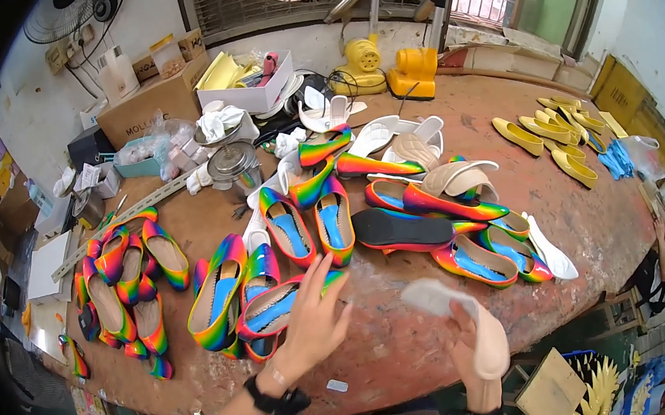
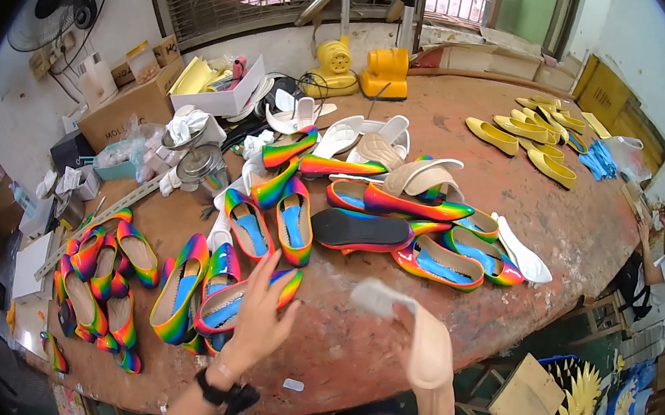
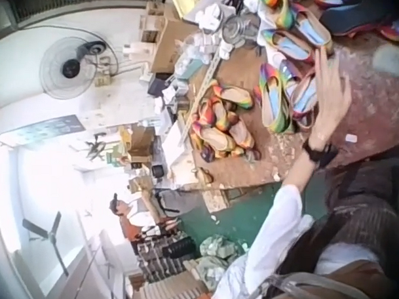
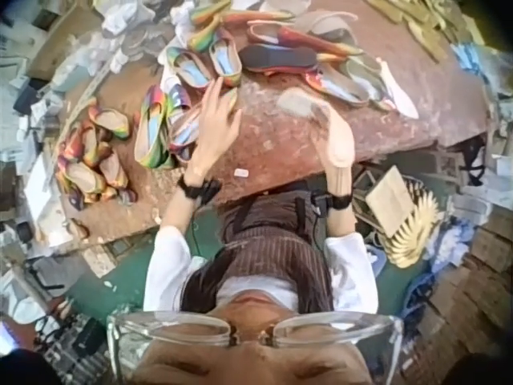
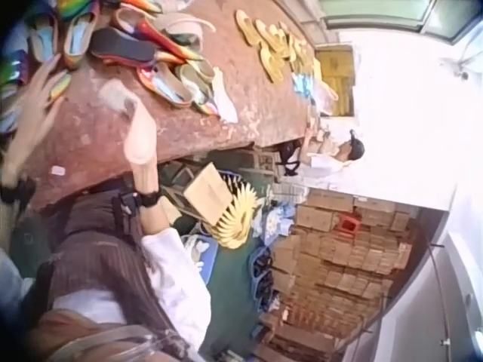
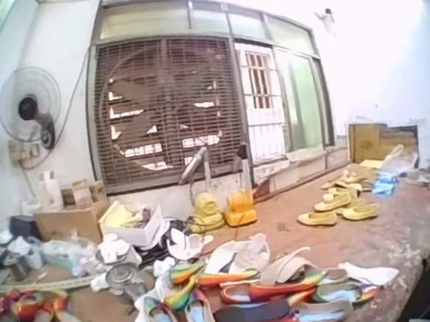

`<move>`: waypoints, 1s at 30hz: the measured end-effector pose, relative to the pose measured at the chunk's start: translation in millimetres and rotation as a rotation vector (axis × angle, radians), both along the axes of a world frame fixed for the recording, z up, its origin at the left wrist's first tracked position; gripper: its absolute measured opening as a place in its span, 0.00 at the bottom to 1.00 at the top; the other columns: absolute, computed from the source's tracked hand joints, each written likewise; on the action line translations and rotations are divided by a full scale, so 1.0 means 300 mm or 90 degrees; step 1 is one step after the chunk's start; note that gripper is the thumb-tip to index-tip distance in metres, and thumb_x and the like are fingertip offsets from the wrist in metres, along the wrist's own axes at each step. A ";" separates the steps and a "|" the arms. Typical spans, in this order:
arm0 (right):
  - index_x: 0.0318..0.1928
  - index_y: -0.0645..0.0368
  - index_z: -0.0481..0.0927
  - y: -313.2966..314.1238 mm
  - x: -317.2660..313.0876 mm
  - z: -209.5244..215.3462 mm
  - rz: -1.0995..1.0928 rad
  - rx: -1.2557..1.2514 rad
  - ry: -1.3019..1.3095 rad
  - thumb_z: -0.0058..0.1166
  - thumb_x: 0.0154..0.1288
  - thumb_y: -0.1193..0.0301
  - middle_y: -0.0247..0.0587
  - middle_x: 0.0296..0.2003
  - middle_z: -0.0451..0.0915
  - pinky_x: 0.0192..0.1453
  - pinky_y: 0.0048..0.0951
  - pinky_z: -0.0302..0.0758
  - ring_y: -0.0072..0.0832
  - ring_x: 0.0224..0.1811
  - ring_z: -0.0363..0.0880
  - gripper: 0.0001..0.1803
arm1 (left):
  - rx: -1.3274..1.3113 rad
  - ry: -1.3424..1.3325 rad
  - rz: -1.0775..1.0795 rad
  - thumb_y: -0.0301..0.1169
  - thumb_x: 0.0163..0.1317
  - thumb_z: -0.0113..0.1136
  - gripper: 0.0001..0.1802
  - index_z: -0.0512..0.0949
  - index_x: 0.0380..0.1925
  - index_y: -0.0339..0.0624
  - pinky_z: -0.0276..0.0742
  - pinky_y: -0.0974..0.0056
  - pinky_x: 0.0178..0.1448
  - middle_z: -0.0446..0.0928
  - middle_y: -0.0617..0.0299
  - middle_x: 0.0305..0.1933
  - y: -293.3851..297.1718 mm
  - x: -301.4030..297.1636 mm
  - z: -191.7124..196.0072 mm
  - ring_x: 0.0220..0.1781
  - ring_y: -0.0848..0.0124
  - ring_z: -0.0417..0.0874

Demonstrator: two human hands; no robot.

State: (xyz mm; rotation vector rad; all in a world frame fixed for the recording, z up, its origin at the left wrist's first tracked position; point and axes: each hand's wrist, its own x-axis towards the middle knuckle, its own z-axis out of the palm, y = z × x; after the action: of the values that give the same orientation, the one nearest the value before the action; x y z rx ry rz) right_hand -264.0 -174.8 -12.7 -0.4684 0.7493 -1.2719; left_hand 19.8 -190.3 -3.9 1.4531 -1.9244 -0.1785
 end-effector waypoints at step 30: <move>0.57 0.69 0.78 0.130 -0.053 -0.056 0.170 -0.285 0.701 0.43 0.76 0.64 0.47 0.38 0.79 0.45 0.37 0.69 0.36 0.39 0.74 0.22 | 0.283 0.221 0.209 0.22 0.50 0.74 0.30 0.76 0.55 0.44 0.67 0.48 0.71 0.64 0.50 0.63 0.797 0.214 -0.261 0.68 0.50 0.69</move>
State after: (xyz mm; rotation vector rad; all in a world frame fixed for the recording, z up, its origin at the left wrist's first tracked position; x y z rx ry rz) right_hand -280.0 -135.8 -29.6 -1.6484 1.2413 -0.8528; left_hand 84.0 48.7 -82.2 1.8595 -1.3959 -0.6914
